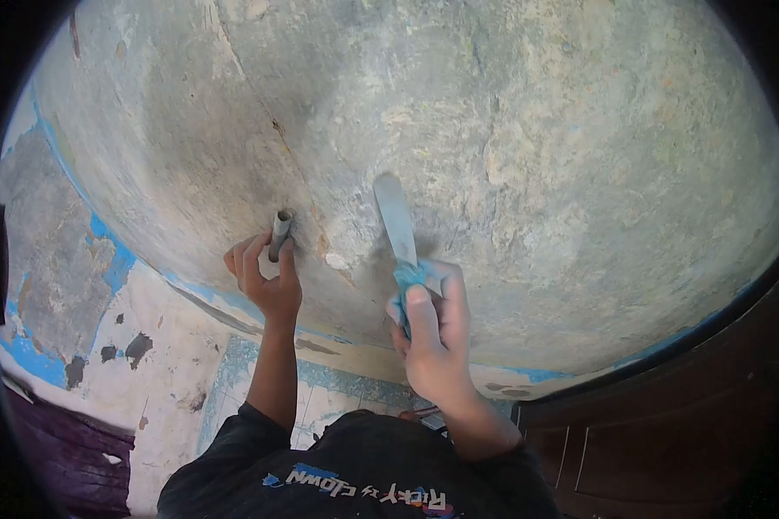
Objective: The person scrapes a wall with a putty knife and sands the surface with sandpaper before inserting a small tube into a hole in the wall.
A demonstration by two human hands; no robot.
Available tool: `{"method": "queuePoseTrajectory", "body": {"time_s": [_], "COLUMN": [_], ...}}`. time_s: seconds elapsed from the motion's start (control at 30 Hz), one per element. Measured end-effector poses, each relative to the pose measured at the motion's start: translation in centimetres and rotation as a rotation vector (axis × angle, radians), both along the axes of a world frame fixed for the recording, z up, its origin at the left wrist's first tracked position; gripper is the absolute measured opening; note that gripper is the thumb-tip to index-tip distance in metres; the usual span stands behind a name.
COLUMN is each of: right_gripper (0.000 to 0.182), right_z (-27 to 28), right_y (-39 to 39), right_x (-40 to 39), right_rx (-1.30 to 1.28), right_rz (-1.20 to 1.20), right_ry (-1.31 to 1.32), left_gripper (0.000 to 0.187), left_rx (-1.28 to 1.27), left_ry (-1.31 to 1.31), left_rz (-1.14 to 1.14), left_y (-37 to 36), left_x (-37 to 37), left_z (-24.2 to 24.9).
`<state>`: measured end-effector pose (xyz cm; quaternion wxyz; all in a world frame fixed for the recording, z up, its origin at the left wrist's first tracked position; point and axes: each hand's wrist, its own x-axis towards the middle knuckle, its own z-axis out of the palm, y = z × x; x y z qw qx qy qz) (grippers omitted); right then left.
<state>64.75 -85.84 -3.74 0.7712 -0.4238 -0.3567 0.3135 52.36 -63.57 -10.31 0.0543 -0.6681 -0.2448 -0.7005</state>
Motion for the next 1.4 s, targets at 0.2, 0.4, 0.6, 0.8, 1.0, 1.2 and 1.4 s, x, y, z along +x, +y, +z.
{"method": "queuePoseTrajectory", "body": {"time_s": [0.2, 0.4, 0.6, 0.8, 1.0, 1.2, 1.4], "right_gripper": [0.025, 0.027, 0.024, 0.022, 0.023, 0.023, 0.022], "right_z": [0.9, -0.5, 0.6, 0.6, 2.3, 2.1, 3.1], "right_y": [0.3, 0.6, 1.1, -0.2, -1.3, -1.9, -0.8], "right_x": [-0.3, -0.4, -0.7, -0.4, 0.0, -0.9, -2.3], "right_rx": [-0.015, 0.034, 0.06, 0.106, 0.16, 0.212, 0.253], "right_rz": [-0.023, -0.026, 0.022, 0.14, 0.231, 0.221, 0.148], "right_ry": [-0.013, 0.002, 0.049, 0.288, 0.433, 0.553, 0.567], "left_gripper": [0.031, 0.032, 0.033, 0.035, 0.033, 0.028, 0.029], "left_rx": [-0.01, 0.041, 0.024, 0.047, -0.005, 0.058, 0.115], "left_ry": [-0.003, 0.067, 0.065, 0.071, 0.041, 0.051, 0.036], "left_rz": [-0.024, 0.017, -0.004, 0.009, -0.021, -0.03, -0.127], "left_y": [-0.4, -1.1, -1.6, -2.0, -1.1, 0.1, 1.4], "left_x": [0.4, -0.5, -0.5, -0.9, -1.2, -1.6, -1.2], "left_z": [-0.1, 0.7, 1.1, 2.2, 1.3, 2.1, 3.0]}}
